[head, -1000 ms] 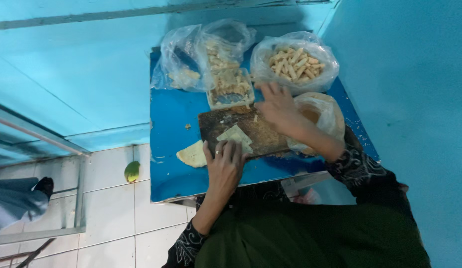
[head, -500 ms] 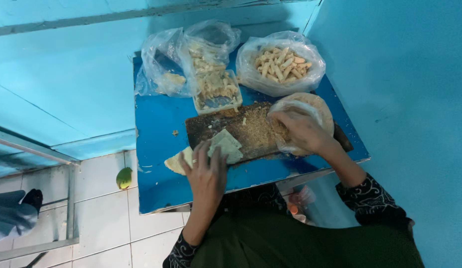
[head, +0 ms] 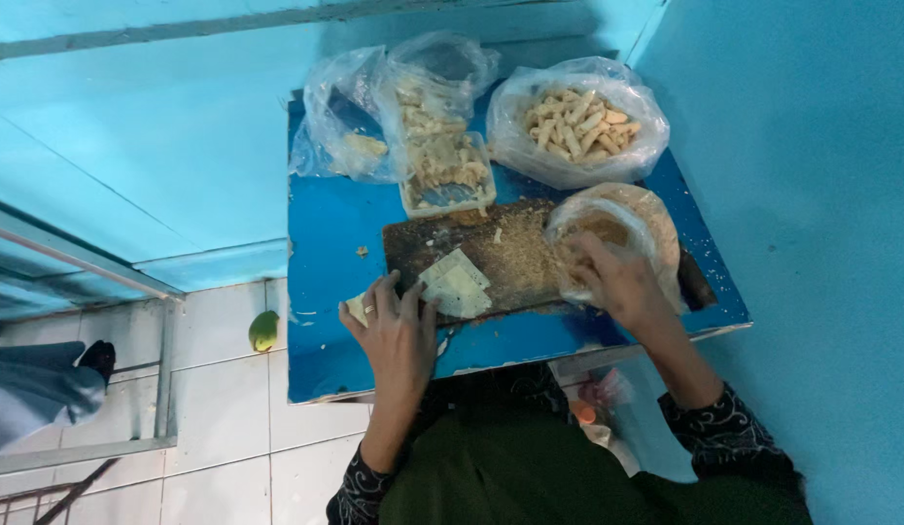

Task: The person folds square dough wrappers around a small amount of filling on a wooden board, pressing the edges closed by hand, and places each folded pastry into a plastic bag on the table. They repeat this folding cycle continuously, taking new wrappers from a stack and reaching into a bag of filling.

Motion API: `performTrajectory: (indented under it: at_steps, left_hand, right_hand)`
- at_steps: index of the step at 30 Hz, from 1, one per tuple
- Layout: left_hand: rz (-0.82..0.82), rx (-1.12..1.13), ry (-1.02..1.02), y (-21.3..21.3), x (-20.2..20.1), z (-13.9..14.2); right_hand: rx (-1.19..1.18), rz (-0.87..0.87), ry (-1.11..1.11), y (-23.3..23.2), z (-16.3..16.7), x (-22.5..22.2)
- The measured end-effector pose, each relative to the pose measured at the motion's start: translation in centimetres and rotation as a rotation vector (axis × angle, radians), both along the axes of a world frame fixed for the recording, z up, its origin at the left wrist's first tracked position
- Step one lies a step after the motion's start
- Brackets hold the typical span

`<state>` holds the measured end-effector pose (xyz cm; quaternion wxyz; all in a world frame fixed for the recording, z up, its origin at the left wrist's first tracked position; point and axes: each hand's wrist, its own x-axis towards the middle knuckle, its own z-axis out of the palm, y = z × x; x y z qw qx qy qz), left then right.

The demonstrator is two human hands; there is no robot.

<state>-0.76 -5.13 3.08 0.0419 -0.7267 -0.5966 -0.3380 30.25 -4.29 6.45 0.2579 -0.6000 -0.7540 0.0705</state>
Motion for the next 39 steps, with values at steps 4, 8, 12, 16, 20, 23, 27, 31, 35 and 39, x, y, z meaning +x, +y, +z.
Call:
performTrajectory:
  at_steps: [4, 8, 12, 16, 20, 23, 27, 31, 35, 39]
  left_hand:
    - [-0.019, -0.003, -0.012, 0.1, 0.2, 0.1]
    - [-0.080, -0.016, -0.109, 0.2, 0.3, 0.5]
    - [-0.085, -0.026, -0.123, 0.3, 0.7, 0.6]
    - [-0.087, -0.004, -0.113, 0.1, 0.8, 0.6]
    - [-0.109, -0.003, -0.159, 0.0, 0.6, 0.7]
    - [-0.150, -0.022, -0.196, -0.1, 0.7, 0.7]
    - [-0.232, -0.010, -0.217, -0.5, 0.7, 0.5]
    - [-0.271, 0.009, -0.208, -0.3, 1.0, 0.1]
    - [-0.260, 0.026, -0.238, 0.4, 1.6, -0.2]
    - [-0.250, 0.054, -0.241, 0.7, 1.8, -0.3]
  right_hand:
    - [-0.102, -0.119, 0.093, 0.6, 0.1, 0.0]
    - [-0.036, -0.096, 0.411, 1.2, 0.8, -2.3]
    - [-0.104, 0.048, 0.474, 1.1, -0.4, -8.6]
    - [0.198, 0.266, 0.209, -0.4, -1.4, -13.6]
    - [0.361, 0.222, 0.051, -0.8, -0.4, -14.2]
    - [0.289, 0.190, 0.109, -0.8, 1.0, -12.4]
    - [0.142, 0.118, 0.041, -2.4, 1.4, -10.9]
    - [0.115, 0.083, 0.062, -2.9, 0.5, -11.3]
    - [0.173, 0.140, 0.052, -2.6, -0.2, -11.4]
    - [0.072, 0.145, 0.284, -2.4, -0.7, -12.2]
